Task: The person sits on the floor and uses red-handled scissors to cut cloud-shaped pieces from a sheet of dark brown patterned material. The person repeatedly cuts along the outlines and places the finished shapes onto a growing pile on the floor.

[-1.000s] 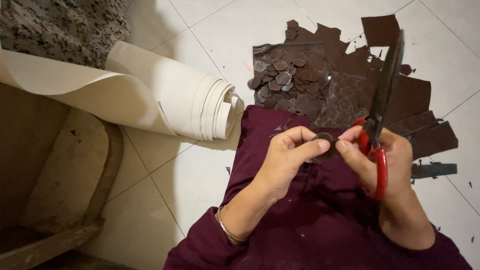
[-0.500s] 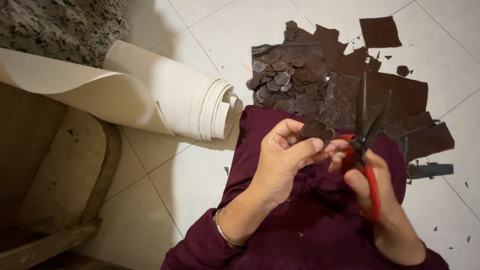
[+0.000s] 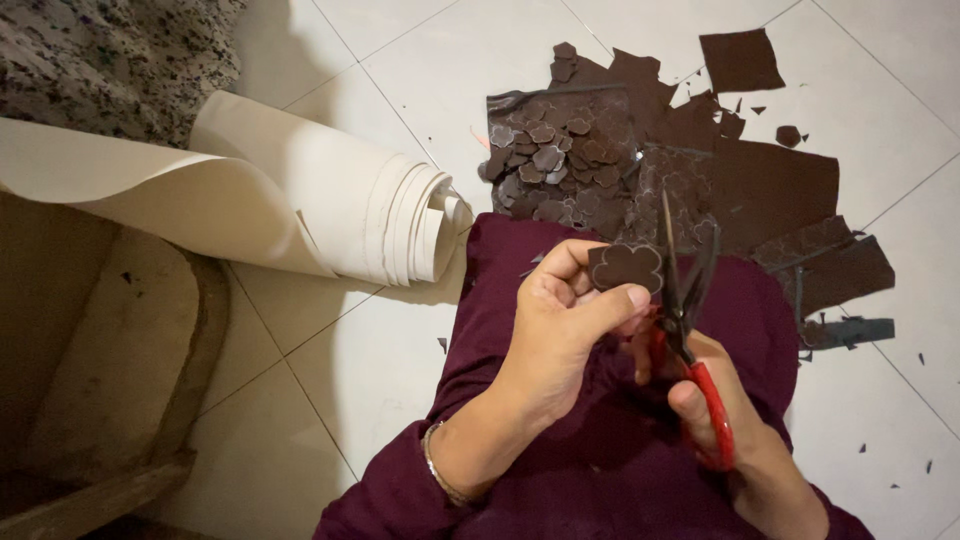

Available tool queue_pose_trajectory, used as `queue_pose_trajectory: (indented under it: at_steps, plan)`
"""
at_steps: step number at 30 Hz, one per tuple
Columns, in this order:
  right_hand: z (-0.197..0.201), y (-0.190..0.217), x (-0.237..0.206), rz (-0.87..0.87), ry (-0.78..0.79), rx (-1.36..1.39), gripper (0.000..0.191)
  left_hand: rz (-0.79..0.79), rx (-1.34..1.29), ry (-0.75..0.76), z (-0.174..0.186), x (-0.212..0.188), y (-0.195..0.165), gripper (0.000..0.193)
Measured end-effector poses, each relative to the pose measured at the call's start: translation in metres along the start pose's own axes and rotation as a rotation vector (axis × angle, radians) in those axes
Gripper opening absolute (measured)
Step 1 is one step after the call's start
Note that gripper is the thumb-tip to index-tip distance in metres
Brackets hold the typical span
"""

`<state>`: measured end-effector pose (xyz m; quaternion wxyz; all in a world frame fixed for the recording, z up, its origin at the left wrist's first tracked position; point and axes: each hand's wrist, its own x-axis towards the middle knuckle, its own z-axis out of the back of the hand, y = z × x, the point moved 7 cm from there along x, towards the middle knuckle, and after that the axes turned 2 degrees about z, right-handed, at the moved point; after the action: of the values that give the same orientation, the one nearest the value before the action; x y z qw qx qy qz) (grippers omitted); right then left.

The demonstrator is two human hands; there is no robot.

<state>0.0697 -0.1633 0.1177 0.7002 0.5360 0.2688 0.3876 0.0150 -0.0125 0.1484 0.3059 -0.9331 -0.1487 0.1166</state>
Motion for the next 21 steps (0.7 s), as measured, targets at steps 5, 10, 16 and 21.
queue_pose_trajectory:
  at_steps: [5, 10, 16, 21]
  plan:
    - [0.007, 0.000, 0.001, -0.075, 0.058, 0.013, 0.100, -0.071, 0.089, 0.041, -0.007, -0.003, -0.003, 0.024]
    - [0.005, 0.002, 0.003, -0.062, 0.117, -0.002, 0.103, -0.080, 0.133, 0.044, -0.008, -0.008, -0.005, 0.023]
    - [0.004, 0.004, 0.003, -0.093, 0.121, 0.048, 0.108, -0.093, 0.173, 0.041, -0.012, -0.009, -0.008, 0.024]
    - [0.001, 0.004, 0.002, -0.092, 0.092, 0.061, 0.111, -0.062, 0.099, 0.037, -0.012, -0.011, -0.007, 0.022]
